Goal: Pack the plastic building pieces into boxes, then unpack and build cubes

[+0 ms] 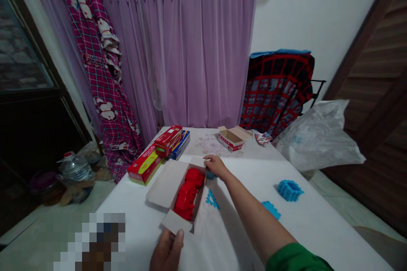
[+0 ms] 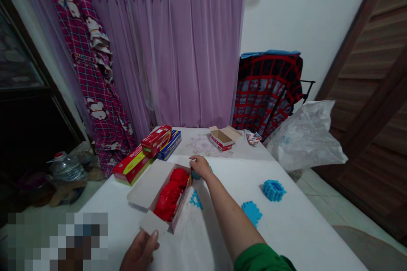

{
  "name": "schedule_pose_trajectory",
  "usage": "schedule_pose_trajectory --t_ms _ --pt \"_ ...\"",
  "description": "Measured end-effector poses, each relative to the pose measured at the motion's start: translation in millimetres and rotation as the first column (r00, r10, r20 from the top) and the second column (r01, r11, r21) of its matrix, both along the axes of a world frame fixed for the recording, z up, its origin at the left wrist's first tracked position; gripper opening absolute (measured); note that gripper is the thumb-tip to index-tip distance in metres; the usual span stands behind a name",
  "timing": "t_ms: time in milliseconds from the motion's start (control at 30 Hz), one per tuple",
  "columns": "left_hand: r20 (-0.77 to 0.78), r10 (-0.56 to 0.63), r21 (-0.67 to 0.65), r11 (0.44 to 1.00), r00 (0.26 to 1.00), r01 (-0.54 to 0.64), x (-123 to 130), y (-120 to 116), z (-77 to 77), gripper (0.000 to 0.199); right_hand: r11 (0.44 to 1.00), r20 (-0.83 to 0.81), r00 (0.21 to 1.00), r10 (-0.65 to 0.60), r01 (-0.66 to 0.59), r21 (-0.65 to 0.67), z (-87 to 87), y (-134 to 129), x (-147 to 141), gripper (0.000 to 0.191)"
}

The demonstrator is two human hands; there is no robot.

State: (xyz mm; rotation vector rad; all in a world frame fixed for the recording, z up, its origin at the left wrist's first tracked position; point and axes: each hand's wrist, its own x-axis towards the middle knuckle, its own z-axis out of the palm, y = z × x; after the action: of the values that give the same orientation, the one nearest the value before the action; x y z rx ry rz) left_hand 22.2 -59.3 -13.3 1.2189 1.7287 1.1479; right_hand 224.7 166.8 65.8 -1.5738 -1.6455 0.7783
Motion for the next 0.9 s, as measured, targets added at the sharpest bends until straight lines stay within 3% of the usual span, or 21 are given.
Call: schedule_pose_trajectory --t_ms 200,300,400,533,667,800,900 --pt "0.001 0.107 0.03 0.994 0.994 -0.107 -42 32 32.5 0.059 0.998 -0.03 0.998 -0.046 0.047 0.03 -21.5 -71 21 0.039" --pt "-0.053 0.126 0.055 0.991 0.991 -0.123 -59 40 48.1 0.058 0.991 -0.06 0.998 -0.008 0.016 0.135 -30.1 -108 23 0.042" --pt "-0.181 0.097 0.178 0.982 0.979 -0.064 -58 35 59.4 0.054 0.963 -0.038 0.996 0.079 -0.067 0.26 -28.1 -128 22 0.04" --pt "-0.49 0.066 0.309 0.945 0.869 0.103 -45 24 57.7 0.045 0.926 0.085 0.976 0.198 -0.215 0.311 -17.1 -128 23 0.035" --pt "-0.618 0.091 0.314 0.939 0.781 0.139 -47 30 49.8 0.036 0.945 0.192 0.961 0.197 -0.238 0.222 -6.6 -118 25 0.028" --pt "-0.584 0.12 0.302 0.95 0.803 0.078 -54 46 50.3 0.021 0.969 0.278 0.944 0.177 -0.217 0.121 6.7 -108 20 0.014" --pt "-0.45 0.115 0.206 0.978 0.886 -0.022 -57 57 51.7 0.041 0.977 0.26 0.944 0.203 -0.212 0.009 17.1 -94 16 0.03"
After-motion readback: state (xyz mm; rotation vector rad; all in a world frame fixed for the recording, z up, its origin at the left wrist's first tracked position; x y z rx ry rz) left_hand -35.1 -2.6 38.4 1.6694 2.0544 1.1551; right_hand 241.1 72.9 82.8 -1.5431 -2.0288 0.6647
